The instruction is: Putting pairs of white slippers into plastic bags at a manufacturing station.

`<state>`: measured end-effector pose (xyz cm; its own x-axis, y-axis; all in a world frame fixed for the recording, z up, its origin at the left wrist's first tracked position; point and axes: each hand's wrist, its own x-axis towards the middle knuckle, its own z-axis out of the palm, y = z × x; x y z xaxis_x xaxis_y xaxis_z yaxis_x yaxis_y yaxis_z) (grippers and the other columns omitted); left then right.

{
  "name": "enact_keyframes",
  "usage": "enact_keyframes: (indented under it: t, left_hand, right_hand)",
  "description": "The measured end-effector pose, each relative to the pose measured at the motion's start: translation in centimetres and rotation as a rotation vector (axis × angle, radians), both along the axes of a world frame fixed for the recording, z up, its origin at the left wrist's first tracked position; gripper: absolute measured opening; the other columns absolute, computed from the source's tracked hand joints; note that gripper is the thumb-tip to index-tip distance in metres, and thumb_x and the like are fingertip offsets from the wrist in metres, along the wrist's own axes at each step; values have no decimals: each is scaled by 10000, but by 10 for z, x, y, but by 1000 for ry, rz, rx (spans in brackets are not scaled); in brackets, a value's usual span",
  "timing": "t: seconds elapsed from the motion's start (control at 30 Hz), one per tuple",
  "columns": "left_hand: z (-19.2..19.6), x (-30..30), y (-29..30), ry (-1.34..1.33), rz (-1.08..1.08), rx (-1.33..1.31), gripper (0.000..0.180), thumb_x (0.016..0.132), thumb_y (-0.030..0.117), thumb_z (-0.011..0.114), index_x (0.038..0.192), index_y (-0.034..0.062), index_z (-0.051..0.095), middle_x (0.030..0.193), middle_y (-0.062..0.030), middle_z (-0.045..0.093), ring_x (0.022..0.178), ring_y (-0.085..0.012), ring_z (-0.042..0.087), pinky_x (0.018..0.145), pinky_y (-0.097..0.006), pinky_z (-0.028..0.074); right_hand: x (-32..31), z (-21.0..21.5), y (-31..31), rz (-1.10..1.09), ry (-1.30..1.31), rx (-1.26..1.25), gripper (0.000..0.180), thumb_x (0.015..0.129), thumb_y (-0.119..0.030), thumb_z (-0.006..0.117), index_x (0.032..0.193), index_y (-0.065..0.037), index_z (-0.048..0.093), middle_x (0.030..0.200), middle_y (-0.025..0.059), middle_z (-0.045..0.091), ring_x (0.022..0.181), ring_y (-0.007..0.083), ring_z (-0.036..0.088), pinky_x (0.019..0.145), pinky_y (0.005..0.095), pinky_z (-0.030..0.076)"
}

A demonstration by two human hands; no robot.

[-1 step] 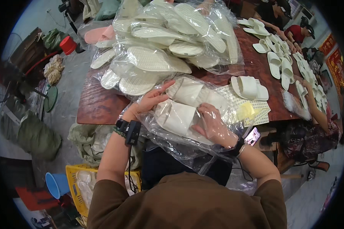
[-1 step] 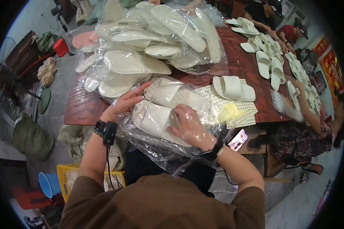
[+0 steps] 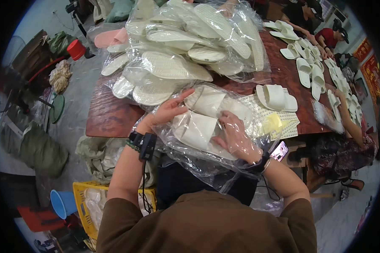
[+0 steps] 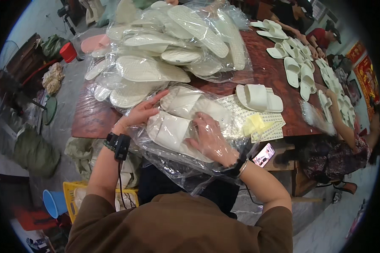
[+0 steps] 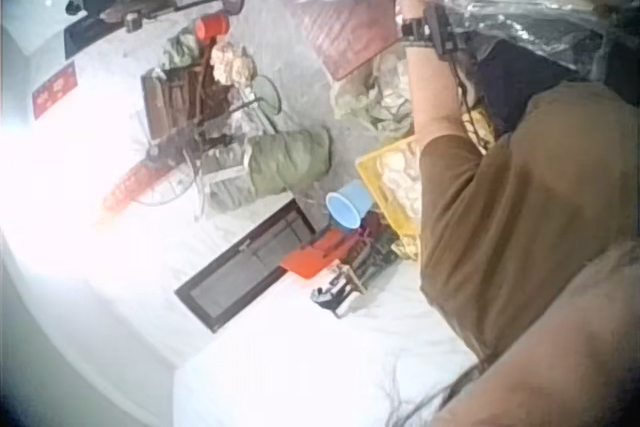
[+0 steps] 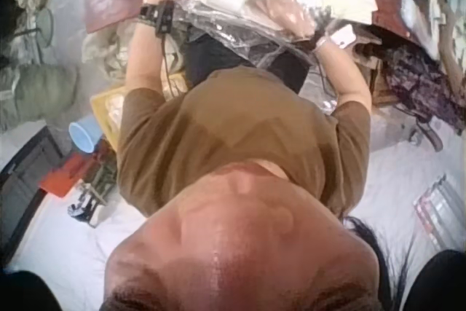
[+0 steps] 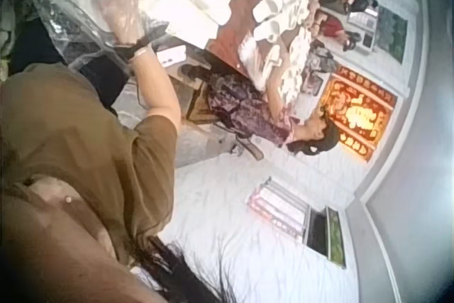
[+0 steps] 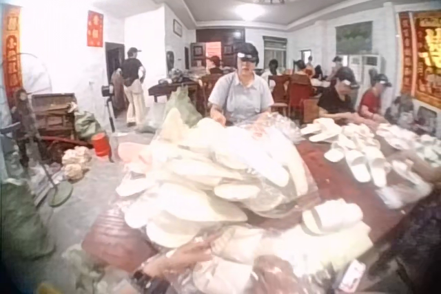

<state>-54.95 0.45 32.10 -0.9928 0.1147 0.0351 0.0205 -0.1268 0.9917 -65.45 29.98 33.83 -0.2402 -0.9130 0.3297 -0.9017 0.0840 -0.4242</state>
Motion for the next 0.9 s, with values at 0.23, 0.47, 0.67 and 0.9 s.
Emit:
enact_keyframes:
  t: [0.23,0.47,0.67,0.9]
  left_hand:
    - [9,-3,12,128,-20,-303,945,872,247,760,1612,70,199,1663,-106,222,1489,-192,263,1217,-344,210]
    - [81,26,17,-139,12,-680,759,948,286,668,1583,97,299,1597,-175,368,1461,-281,367,1181,-365,292]
    - [139,42,74,96,149,-921,664,994,307,613,1559,92,341,1596,-217,339,1460,-368,360,1172,-400,312]
    - [26,22,70,147,405,-813,606,1049,308,494,1567,61,299,1621,-241,261,1507,-377,252,1217,-399,220]
  right_hand:
    - [-15,-12,-28,-128,240,202,755,795,-318,772,1368,62,461,1441,271,434,1453,497,257,1114,618,265]
    - [-23,-12,-45,-2,161,66,367,846,-240,684,1106,19,676,1249,225,598,1392,451,370,1105,542,296]
    - [-21,-1,-44,-64,154,90,279,858,-244,682,999,-3,697,1224,205,611,1386,435,385,1103,523,305]
    - [-27,-21,-41,-48,160,71,273,888,-290,643,982,-39,694,1145,157,614,1374,400,392,1090,533,308]
